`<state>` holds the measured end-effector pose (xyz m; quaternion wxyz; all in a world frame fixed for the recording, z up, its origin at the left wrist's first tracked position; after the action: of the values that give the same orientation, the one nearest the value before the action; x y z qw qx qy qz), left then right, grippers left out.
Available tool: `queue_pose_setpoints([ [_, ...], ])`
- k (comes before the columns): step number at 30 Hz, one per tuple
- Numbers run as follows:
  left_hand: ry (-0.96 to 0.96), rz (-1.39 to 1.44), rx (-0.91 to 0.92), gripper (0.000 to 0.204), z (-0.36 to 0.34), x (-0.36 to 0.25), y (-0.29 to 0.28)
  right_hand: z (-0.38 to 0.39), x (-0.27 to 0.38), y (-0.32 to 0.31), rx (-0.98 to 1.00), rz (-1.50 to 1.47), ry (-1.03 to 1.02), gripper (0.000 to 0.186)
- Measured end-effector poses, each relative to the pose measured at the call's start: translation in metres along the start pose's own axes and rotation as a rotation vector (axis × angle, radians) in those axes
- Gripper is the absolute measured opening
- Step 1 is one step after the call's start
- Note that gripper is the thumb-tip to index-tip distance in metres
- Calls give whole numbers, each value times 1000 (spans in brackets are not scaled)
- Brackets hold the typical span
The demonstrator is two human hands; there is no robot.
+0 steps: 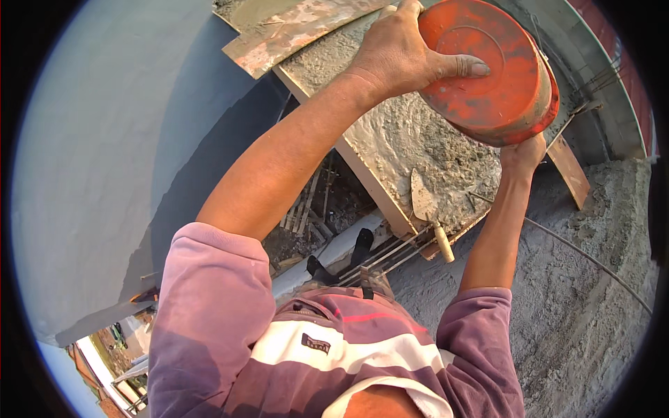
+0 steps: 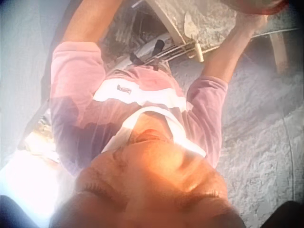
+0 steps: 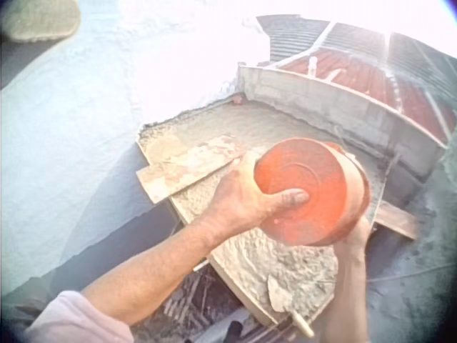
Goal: Applying and leveling wet concrete on a formwork ledge using a trowel.
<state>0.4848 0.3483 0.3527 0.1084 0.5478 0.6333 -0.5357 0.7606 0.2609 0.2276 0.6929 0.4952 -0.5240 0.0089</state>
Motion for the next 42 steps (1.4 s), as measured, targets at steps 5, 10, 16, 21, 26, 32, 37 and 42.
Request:
queue_pose_setpoints([
  [5,-272,248,-76,115,114,99,-46,83,-56,55,159,144,97,36],
  [10,-787,440,-138,116,301,148,-140,254,-128,134,204,329,397,42],
  [16,-1663,-356,-805,100,650,204,-283,348,-157,59,948,798,352,71],
  [21,-2173,45,-1095,81,893,146,-272,272,-26,-13,363,1244,-497,58],
  [26,-2133,138,-753,45,875,170,-172,200,183,-117,-573,1556,-1175,89],
  [32,-1703,-13,-113,58,698,250,-131,142,251,-139,-718,672,-747,130],
  [37,-1131,142,-119,64,535,274,-148,97,262,-123,-478,566,-677,93],
  [42,-962,38,-28,54,437,244,-144,73,256,-99,-435,596,-745,56],
])
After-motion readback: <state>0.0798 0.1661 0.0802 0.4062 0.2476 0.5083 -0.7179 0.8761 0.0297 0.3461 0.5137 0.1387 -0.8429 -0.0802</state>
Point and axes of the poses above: each hand's wrist, its own z-axis away from the middle knuckle, its own y-axis out of the palm, x = y × z, the point moved 1 cm from there along -z, towards the middle knuckle, and after that the axes turned 6 degrees about -z, right-handed, at the moved point
